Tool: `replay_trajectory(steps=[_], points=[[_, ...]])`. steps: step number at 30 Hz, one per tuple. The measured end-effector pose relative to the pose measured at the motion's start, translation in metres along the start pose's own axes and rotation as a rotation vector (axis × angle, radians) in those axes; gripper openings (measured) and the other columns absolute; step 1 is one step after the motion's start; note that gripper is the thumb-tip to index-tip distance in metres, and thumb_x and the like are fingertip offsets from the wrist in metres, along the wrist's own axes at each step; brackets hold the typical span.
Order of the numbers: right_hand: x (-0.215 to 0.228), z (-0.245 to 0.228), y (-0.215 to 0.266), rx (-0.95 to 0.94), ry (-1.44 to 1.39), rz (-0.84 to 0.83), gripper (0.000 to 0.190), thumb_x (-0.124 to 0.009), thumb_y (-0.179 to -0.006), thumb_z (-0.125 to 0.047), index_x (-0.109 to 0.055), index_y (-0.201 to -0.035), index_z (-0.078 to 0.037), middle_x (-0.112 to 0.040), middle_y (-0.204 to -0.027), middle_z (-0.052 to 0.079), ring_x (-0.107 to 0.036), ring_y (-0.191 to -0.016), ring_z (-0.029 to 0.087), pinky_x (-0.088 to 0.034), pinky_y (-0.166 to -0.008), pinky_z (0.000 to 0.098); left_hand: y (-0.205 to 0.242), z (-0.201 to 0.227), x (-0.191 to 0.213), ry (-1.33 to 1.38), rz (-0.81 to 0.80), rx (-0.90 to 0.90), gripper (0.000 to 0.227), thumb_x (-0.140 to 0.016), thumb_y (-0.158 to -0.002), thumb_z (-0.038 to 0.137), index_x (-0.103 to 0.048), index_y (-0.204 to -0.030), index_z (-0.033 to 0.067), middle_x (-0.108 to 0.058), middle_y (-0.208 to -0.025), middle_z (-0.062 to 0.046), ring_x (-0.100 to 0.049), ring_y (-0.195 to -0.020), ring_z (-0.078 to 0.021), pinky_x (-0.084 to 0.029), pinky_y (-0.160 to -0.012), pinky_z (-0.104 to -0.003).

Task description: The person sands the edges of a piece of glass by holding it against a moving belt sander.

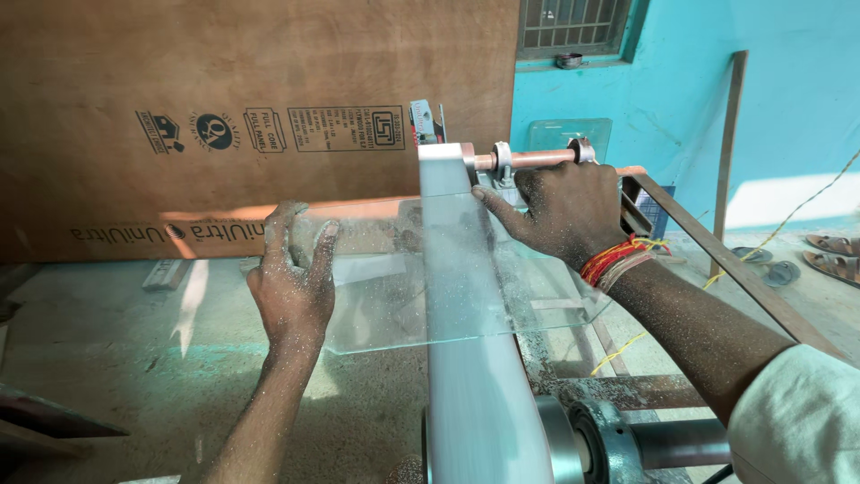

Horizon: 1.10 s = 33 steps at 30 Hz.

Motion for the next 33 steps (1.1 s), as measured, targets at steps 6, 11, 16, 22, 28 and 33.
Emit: replay_trajectory(steps=[6, 11, 16, 22, 28, 33], points=[[0.009, -0.043, -0.016, 0.065, -0.172, 0.074, 0.068, -0.051, -0.097, -0.070, -0.078, -0.079, -0.011, -0.059, -0.050, 0.005, -0.055, -0.042, 0.021, -0.041, -0.040, 0.0414, 0.002, -0.022, 0.041, -0.062, 0.050, 0.063, 0.058, -0.075, -0.095, 0.044, -0.053, -0.144, 0.0217, -0.067, -0.120, -0.014, -0.052, -0.101, -0.0305, -0.043, -0.093, -0.048], [0.000, -0.072, -0.029, 0.055, -0.184, -0.036, 0.073, -0.050, -0.095, -0.075, -0.078, -0.071, -0.012, -0.060, -0.049, 0.007, -0.057, -0.044, 0.021, -0.040, -0.043, 0.0419, 0.003, -0.035, 0.072, -0.103, 0.101, 0.028, 0.051, -0.075, -0.098, 0.040, -0.057, -0.141, 0.0192, -0.068, -0.120, -0.014, -0.054, -0.107, -0.0303, -0.040, -0.100, -0.048], [0.014, -0.098, -0.035, 0.135, -0.193, 0.197, 0.073, -0.051, -0.092, -0.076, -0.075, -0.064, -0.012, -0.059, -0.047, 0.008, -0.056, -0.044, 0.021, -0.037, -0.040, 0.0409, 0.002, -0.038, 0.093, -0.068, 0.118, -0.020, 0.049, -0.075, -0.097, 0.035, -0.057, -0.140, 0.0175, -0.067, -0.116, -0.010, -0.058, -0.091, -0.0239, -0.041, -0.095, -0.047], [-0.011, -0.105, -0.045, 0.062, -0.300, -0.063, 0.082, -0.049, -0.094, -0.077, -0.072, -0.057, -0.007, -0.058, -0.043, 0.010, -0.054, -0.039, 0.023, -0.038, -0.042, 0.0422, -0.007, -0.048, 0.102, -0.150, 0.107, 0.060, 0.046, -0.077, -0.097, 0.037, -0.061, -0.136, 0.0167, -0.067, -0.079, -0.014, -0.058, -0.072, -0.0227, -0.050, -0.071, -0.043], [-0.026, -0.112, -0.046, 0.033, -0.327, -0.131, 0.080, -0.045, -0.094, -0.078, -0.077, -0.065, -0.010, -0.060, -0.046, 0.012, -0.059, -0.042, 0.027, -0.043, -0.045, 0.0434, -0.014, -0.054, 0.099, -0.183, 0.055, 0.057, 0.044, -0.074, -0.097, 0.040, -0.061, -0.131, 0.0141, -0.071, -0.090, -0.015, -0.068, -0.070, -0.0265, -0.054, -0.070, -0.046], [-0.041, -0.119, -0.049, 0.051, -0.343, -0.171, 0.073, -0.043, -0.093, -0.077, -0.083, -0.076, -0.018, -0.065, -0.052, 0.013, -0.064, -0.048, 0.030, -0.047, -0.048, 0.0463, -0.020, -0.069, 0.092, -0.261, -0.037, 0.211, 0.048, -0.072, -0.095, 0.047, -0.062, -0.132, 0.0190, -0.073, -0.090, -0.020, -0.072, -0.081, -0.0334, -0.054, -0.078, -0.051]])
Point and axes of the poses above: each hand's wrist, its own y-axis away from the middle knuckle, its own x-axis out of the back of the hand, z = x × y, the point moved 7 cm from there along -y, towards the middle knuckle
